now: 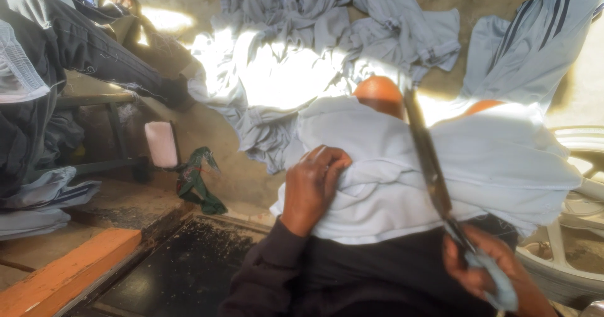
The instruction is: Cutting garment pieces from a pile of fabric using large tailor's shears.
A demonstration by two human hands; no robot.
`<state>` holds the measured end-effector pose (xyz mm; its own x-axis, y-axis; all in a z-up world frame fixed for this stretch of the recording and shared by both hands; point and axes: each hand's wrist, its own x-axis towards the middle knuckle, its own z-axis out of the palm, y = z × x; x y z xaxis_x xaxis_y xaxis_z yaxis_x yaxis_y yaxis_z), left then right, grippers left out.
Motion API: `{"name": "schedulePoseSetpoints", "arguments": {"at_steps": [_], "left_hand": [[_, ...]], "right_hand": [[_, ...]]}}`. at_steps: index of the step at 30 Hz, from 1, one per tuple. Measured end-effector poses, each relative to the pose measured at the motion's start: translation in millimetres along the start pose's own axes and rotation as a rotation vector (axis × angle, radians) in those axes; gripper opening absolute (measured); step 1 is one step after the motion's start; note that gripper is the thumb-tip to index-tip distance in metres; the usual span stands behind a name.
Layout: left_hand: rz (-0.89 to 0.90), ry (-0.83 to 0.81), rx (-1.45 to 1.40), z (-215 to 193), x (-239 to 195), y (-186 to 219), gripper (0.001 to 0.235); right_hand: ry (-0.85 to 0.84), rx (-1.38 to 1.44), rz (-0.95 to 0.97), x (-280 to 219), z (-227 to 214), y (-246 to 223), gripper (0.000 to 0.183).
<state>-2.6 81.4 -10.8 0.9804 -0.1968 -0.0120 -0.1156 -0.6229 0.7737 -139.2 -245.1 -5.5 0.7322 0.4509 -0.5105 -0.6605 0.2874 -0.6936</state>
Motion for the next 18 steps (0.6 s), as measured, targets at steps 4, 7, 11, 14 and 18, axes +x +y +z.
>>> {"name": "schedulePoseSetpoints", "arguments": {"at_steps": [4,7,11,14,18], "left_hand": [[-0.007,0.027,-0.061,-4.1,-0.4,0.8,0.02],[-0.066,0.008,-0.139,-6.7,-1.5,4.6,0.021],[-0.223,-0.001,-0.338,-9.2,-1.6,11.0,0.017],[-0.279,0.025,-0.351,-11.1,-2.0,14.6,0.016],[-0.162,0.113,-0.216,-9.1,-3.8,19.4,0.011]], "right_hand": [[-0.452,0.258,0.167,-11.3,-40.3,41.8,0.085],[-0.57,0.298,0.306,-59.2,-102.6,145.2,0.085],[-0.729,0.347,0.483,-111.8,-161.0,288.8,0.088],[-0.85,0.379,0.609,-95.9,-174.3,307.7,0.092],[-0.534,0.461,0.644,-53.5,-72.9,174.2,0.058]]}}
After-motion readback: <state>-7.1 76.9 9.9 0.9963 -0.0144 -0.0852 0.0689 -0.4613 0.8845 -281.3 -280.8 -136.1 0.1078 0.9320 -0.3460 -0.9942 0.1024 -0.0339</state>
